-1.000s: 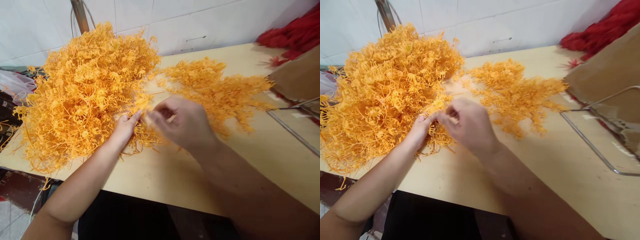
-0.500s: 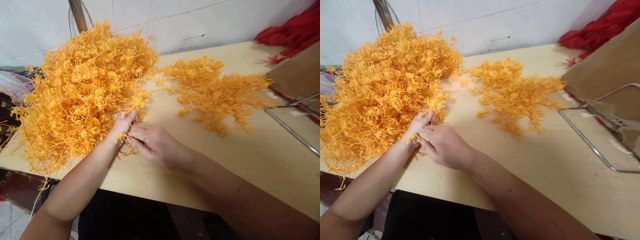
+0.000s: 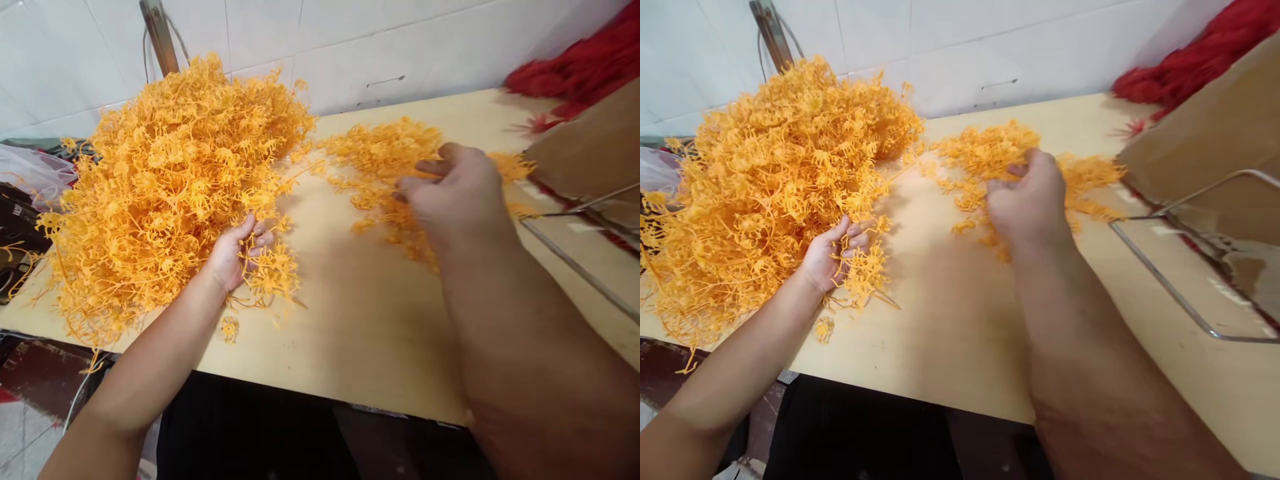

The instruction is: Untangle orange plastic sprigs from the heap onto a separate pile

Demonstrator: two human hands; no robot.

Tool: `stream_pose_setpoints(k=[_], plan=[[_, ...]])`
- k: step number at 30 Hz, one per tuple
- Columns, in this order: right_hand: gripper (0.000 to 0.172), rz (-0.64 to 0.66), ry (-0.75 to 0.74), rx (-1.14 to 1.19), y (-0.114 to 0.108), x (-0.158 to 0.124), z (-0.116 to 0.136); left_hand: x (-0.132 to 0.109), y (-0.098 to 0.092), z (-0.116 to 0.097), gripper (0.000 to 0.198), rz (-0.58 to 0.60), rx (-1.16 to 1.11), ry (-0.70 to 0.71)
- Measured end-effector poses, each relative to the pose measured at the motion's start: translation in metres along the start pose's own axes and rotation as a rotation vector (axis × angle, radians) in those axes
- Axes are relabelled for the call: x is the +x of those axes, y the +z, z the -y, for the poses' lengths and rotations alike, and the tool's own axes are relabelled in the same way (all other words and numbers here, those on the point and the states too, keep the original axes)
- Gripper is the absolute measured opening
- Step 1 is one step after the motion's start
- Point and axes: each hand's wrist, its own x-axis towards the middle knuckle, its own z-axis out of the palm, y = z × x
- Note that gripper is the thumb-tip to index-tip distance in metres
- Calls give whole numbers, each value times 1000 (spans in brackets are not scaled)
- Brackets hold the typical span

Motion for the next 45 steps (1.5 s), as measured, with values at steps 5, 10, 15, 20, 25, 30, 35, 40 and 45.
stream_pose_setpoints(k=[5, 10, 15, 20, 25, 30, 35, 40, 45], plan=[[19, 21, -404, -388, 6, -19, 2, -1, 3, -1, 36, 13, -49, -12], [24, 341, -496, -91, 26, -59, 15, -4, 6, -2, 39, 40, -64, -48], [21, 724, -418, 34, 39, -71, 7, -5, 8, -1, 41, 13, 7, -10], [21, 578, -371, 194, 33, -67, 14, -2, 8, 0, 39, -30, 66, -10], [31, 615, -146, 371, 29, -63, 21, -2, 11, 5, 34, -119, 146, 61], [33, 751, -109, 453, 30, -69, 23, -1, 14, 14, 15, -266, 250, 167], [39, 732, -119, 487, 29, -69, 24, -1, 13, 16, 20, -227, 346, 201], [42, 741, -118, 484, 30, -68, 24, -3, 12, 15, 14, -100, 483, 185], [40, 603, -111, 388, 35, -60, 14, -1, 9, 16, 20, -104, 593, 176]])
